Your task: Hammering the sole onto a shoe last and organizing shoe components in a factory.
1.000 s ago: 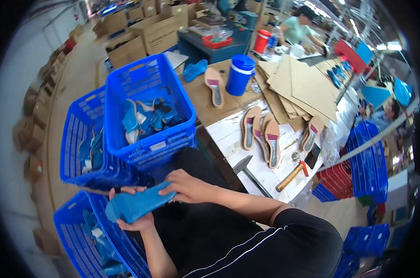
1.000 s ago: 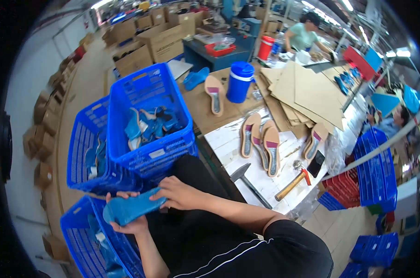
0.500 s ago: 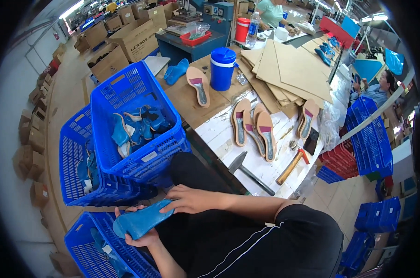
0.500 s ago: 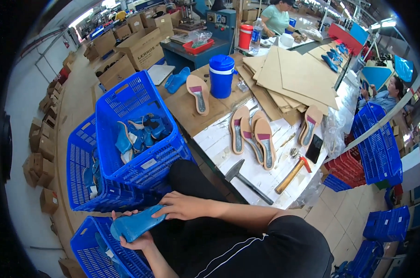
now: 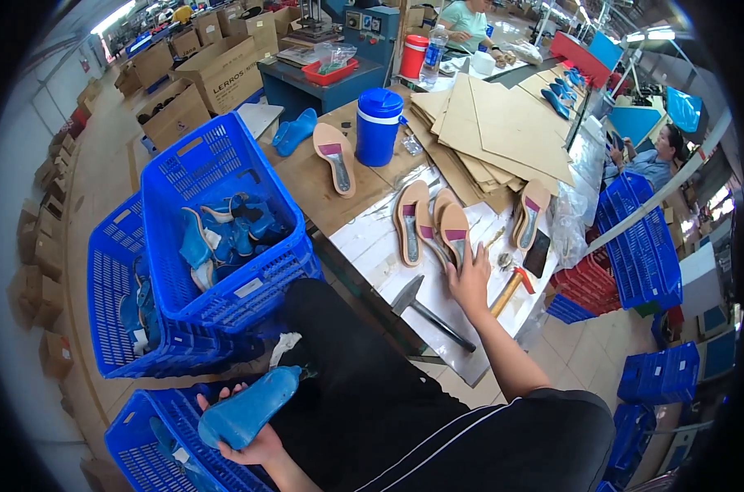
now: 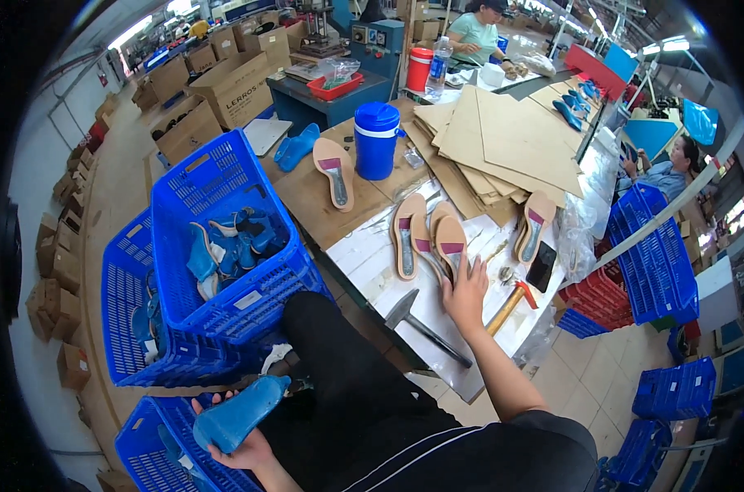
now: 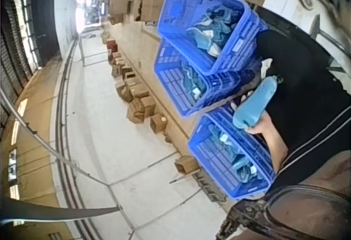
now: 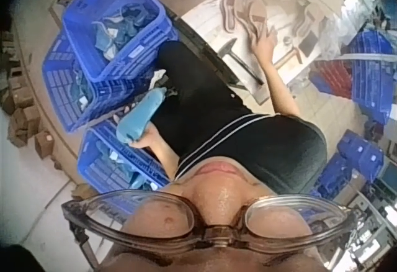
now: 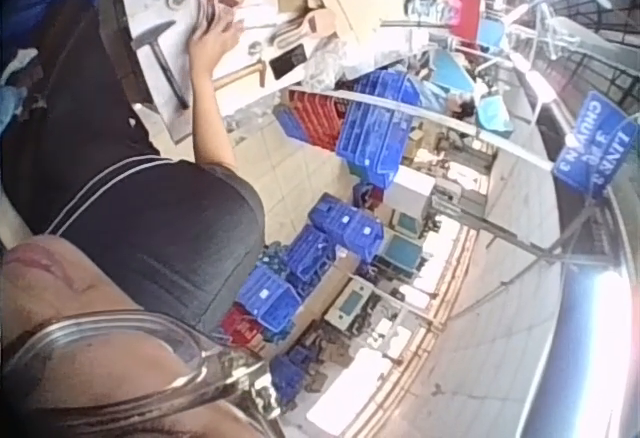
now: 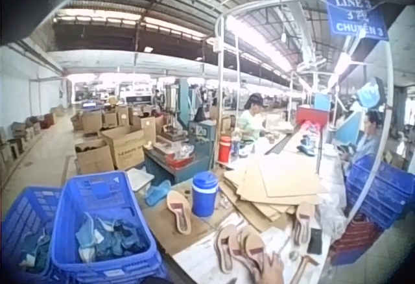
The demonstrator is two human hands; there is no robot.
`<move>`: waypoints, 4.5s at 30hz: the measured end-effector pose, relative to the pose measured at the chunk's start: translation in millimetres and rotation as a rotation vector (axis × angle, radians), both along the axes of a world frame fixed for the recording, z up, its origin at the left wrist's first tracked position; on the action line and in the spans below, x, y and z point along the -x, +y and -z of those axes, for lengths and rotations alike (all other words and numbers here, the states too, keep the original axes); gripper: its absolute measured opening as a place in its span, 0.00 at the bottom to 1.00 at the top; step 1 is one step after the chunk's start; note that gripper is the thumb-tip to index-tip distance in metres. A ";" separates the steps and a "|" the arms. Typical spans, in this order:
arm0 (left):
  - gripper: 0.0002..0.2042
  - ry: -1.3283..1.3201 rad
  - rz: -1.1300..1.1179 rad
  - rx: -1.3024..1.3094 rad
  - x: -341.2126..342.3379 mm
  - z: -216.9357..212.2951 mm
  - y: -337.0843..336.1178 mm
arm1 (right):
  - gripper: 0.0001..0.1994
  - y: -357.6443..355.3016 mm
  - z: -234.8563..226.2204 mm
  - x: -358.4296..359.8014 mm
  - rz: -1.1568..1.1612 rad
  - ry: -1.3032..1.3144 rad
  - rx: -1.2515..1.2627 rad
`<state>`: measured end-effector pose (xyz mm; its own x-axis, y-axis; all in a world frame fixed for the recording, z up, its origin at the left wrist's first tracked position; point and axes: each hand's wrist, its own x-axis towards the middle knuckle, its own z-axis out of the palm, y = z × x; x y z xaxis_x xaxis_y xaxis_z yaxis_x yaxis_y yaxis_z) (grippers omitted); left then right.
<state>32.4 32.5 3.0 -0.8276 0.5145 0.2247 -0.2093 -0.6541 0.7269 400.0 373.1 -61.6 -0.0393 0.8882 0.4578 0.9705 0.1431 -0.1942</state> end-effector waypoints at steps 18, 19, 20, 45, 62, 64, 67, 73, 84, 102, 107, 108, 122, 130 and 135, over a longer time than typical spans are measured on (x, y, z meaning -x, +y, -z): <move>0.27 -0.467 -0.142 -0.247 1.3 -39.3 -13.5 | 0.14 -42.6 -66.4 107.8 -0.551 1.466 0.557; 0.30 -0.464 -0.143 -0.272 0.7 -38.9 -16.7 | 0.13 -50.5 -62.6 120.9 -0.738 1.411 0.852; 0.30 -0.448 -0.145 -0.275 0.8 -37.2 -19.8 | 0.16 -77.6 -68.5 154.1 -0.571 1.313 0.887; 0.24 -0.277 -0.219 -0.069 -11.9 -29.9 -34.9 | 0.30 -137.1 -174.0 257.1 -1.678 0.100 0.706; 0.47 0.983 0.095 0.796 69.8 -106.9 -97.7 | 0.30 -118.8 -148.6 265.1 -1.747 0.290 0.712; 0.37 1.166 0.153 0.961 60.8 -138.6 -84.4 | 0.28 -116.2 -143.4 266.4 -1.748 0.317 0.712; 0.33 1.352 0.205 1.125 50.3 -149.8 -76.4 | 0.30 -115.6 -135.8 265.6 -1.742 0.337 0.751; 0.33 1.498 0.223 1.202 44.9 -146.4 -75.2 | 0.33 -114.2 -122.0 259.8 -1.714 0.404 0.840; 0.34 1.502 0.169 1.309 39.1 -143.4 -71.2 | 0.33 -101.4 -48.3 255.8 -1.567 1.129 1.484; 0.31 1.460 0.217 1.314 39.1 -145.0 -68.5 | 0.27 -98.7 -52.5 254.5 -1.605 1.075 1.432; 0.31 1.441 0.217 1.327 33.3 -146.4 -64.6 | 0.28 -93.8 -49.3 255.0 -1.623 1.075 1.478; 0.31 1.447 0.210 1.342 32.8 -147.5 -64.7 | 0.29 -94.0 -49.6 254.9 -1.612 1.073 1.524; 0.30 1.477 0.218 1.375 27.9 -147.3 -64.8 | 0.29 -95.3 -39.0 255.2 -1.616 1.139 1.568; 0.31 1.454 0.236 1.367 26.2 -150.1 -65.0 | 0.29 -104.5 -37.8 258.3 -1.492 1.243 1.575; 0.30 1.414 0.229 1.346 34.0 -150.0 -61.2 | 0.25 -97.3 -36.9 267.5 -1.498 1.155 1.638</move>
<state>-1.7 -28.6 153.0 -0.3407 0.9401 -0.0094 0.8833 0.3235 0.3394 132.5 275.8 -24.7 -0.9971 0.0427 0.0627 -0.0748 -0.4144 -0.9070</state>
